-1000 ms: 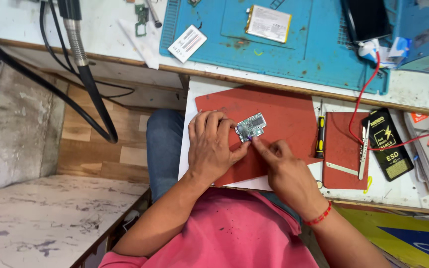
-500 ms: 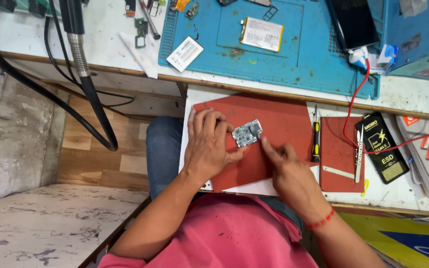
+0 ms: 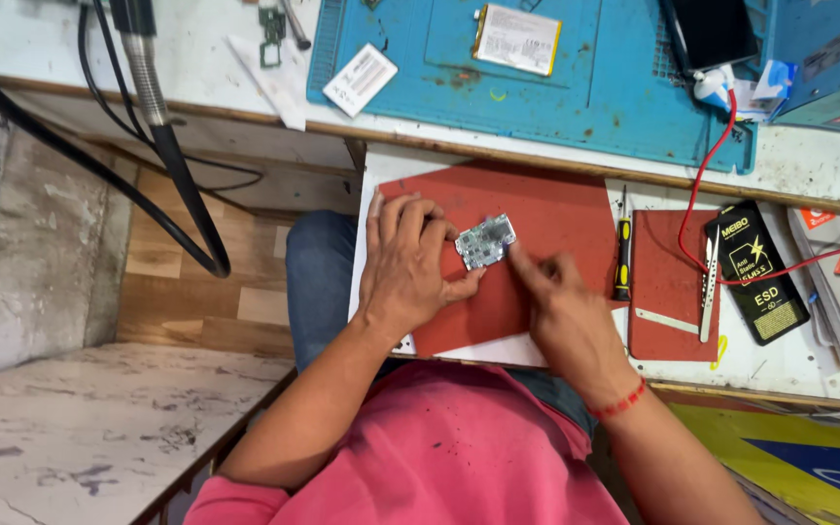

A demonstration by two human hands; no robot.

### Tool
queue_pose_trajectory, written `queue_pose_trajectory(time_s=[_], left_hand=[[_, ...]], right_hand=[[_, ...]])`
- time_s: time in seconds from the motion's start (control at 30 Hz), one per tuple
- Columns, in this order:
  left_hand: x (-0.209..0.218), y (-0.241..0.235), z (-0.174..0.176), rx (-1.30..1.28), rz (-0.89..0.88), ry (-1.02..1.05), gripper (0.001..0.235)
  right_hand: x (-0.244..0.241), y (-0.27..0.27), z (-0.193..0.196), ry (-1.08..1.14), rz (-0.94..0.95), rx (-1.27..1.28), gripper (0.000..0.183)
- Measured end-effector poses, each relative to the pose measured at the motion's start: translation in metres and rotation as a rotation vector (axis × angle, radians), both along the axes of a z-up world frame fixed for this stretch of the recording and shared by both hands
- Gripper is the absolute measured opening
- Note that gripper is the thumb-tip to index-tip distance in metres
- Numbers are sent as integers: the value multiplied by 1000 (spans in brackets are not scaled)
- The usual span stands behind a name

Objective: The person uses a small tool to scrape and clean a circuit board placed on a red mat. They then use a hot air gun to apply heat to the board while holding it steady with the other hand.

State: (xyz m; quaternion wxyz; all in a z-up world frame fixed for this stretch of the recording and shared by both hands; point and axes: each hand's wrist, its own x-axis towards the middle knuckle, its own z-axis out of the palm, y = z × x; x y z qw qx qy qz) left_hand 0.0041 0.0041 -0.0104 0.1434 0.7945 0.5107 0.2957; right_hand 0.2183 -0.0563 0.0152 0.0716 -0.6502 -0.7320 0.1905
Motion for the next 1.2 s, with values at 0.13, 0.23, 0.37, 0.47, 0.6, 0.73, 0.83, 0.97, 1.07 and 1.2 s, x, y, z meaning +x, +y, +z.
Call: queue_pose_trajectory(time_s=[0.13, 0.23, 0.37, 0.47, 0.6, 0.73, 0.83, 0.97, 1.07, 1.2], left_hand=[[0, 3, 2, 55, 1, 2, 49], [3, -2, 1, 51, -8, 2, 51], [1, 2, 6, 8, -36, -14, 51], [-1, 2, 5, 5, -51, -12, 51], [-2, 1, 6, 7, -51, -39, 51], [0, 0, 7, -4, -52, -45, 53], [-1, 0, 7, 5, -35, -37, 57], [-3, -1, 4, -37, -51, -75, 62], [-1, -4, 0, -47, -42, -63, 65], [-3, 1, -2, 8, -70, -104, 68]], right_hand=[[1, 2, 0, 27, 106, 48, 67], [5, -2, 4, 57, 55, 45, 66], [-2, 2, 9, 40, 112, -1, 70], [0, 4, 8, 14, 11, 27, 64], [1, 4, 3, 101, 165, -56, 66], [2, 2, 2, 65, 14, 45, 63], [-5, 7, 9, 51, 87, 44, 65], [-10, 10, 17, 30, 5, 26, 61], [-7, 8, 18, 47, 111, 11, 62], [-1, 7, 9, 37, -20, 69, 56]])
